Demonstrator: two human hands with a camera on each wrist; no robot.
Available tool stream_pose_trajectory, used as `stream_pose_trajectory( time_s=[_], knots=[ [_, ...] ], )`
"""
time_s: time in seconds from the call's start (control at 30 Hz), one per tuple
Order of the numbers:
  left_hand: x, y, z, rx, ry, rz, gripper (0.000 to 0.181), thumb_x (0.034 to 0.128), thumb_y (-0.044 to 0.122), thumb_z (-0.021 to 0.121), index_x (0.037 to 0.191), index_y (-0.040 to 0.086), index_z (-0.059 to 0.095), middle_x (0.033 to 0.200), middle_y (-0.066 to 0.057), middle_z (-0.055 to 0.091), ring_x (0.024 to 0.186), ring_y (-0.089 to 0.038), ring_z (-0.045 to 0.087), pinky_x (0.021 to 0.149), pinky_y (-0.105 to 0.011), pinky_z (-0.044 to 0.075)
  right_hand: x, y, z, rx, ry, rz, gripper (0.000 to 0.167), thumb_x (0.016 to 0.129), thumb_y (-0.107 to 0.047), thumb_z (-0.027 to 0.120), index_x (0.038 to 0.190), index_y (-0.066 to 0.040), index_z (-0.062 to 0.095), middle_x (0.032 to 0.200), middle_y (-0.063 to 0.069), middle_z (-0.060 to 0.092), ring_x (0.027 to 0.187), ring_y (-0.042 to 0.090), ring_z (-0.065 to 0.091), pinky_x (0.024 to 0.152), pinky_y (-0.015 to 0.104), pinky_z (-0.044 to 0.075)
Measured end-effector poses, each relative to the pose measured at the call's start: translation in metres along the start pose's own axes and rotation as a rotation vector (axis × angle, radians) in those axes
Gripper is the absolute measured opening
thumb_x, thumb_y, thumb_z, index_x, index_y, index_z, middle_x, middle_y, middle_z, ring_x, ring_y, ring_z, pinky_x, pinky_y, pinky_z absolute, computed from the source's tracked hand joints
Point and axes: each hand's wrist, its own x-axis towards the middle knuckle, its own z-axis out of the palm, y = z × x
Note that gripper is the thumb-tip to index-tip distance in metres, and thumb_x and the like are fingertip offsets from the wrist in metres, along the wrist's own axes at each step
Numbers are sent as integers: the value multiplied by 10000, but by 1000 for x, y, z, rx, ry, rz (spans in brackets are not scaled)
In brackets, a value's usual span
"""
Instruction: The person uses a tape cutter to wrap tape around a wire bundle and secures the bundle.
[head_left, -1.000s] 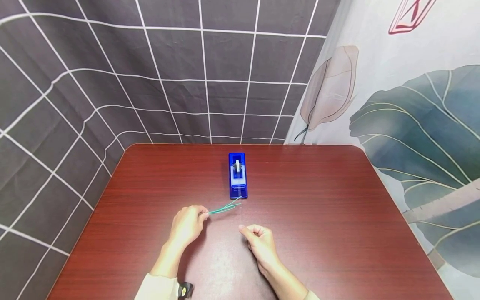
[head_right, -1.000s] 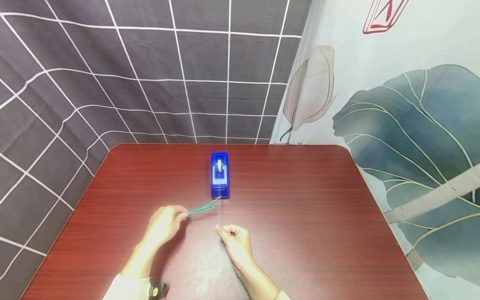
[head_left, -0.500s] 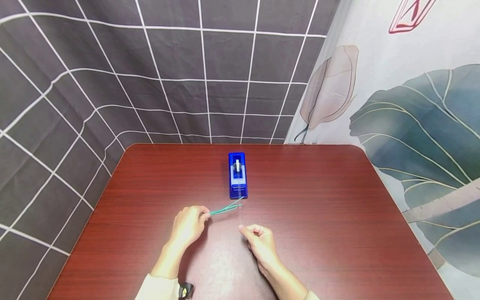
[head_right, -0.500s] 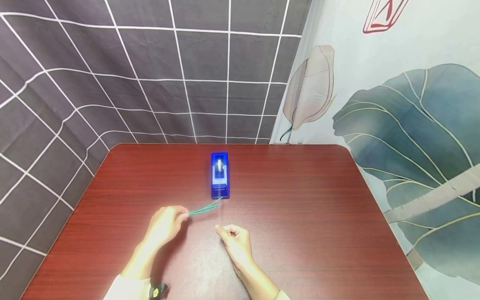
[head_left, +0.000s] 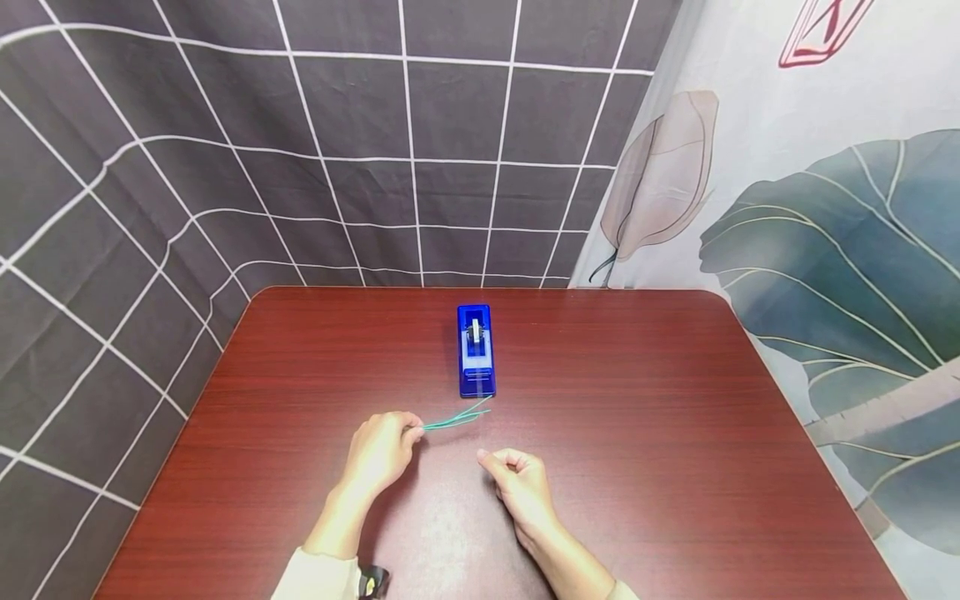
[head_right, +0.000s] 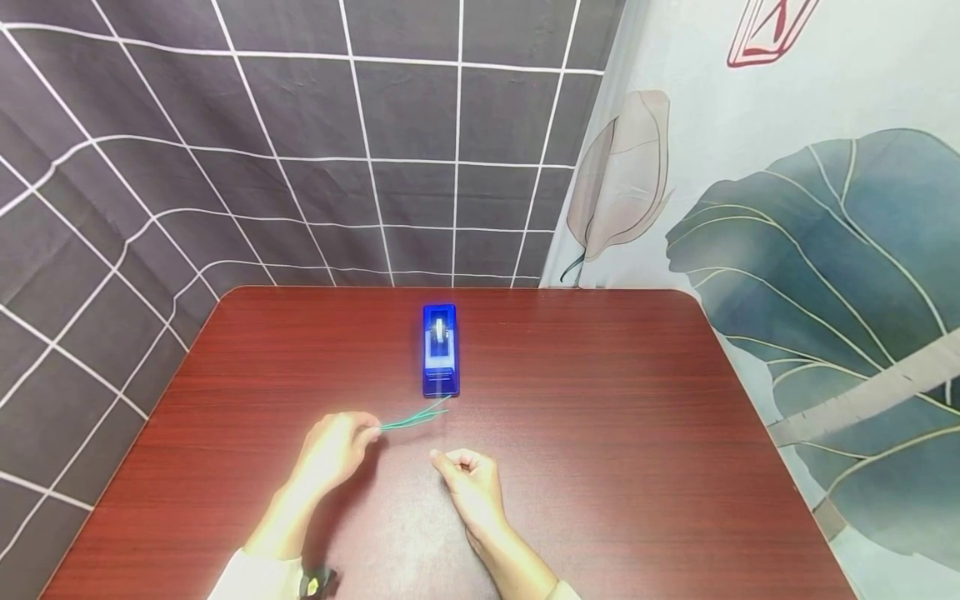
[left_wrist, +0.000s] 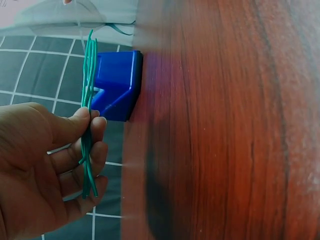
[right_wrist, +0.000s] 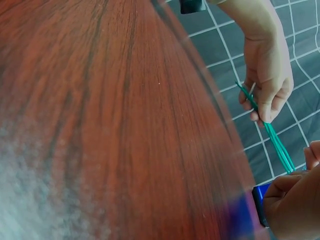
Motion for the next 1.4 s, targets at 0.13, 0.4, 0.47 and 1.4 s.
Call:
stream_pose_trajectory(
  time_s=[0.13,0.4,0.47,1.4],
  knots=[
    [-1,1,1,-4,-4,1,58,913,137,733,867,157,762,873,2,758,853,-299,728,704,-475,544,0,0,0,1,0,-3,263,882,-84,752,659,-12,630,514,-78,407,458,39,348,471,179,295],
    [-2,3,2,-13,-10,-2,66,914,138,734,865,170,765,864,16,757,849,-289,730,703,-467,542,0,-1,0,1,-1,-2,270,879,-87,757,651,-27,626,522,-84,409,462,32,350,469,175,295],
    [-2,4,2,-16,-11,0,70,914,137,732,863,172,764,862,20,757,849,-288,729,704,-468,540,0,-1,0,2,0,1,268,876,-83,758,650,-28,625,522,-87,412,462,30,349,468,173,294],
    [-5,14,6,-3,-14,50,79,903,121,741,840,169,737,849,36,739,827,-245,719,721,-453,544,-1,-1,1,3,3,3,252,876,-74,758,665,1,645,576,-90,469,474,20,354,471,168,293]
  ],
)
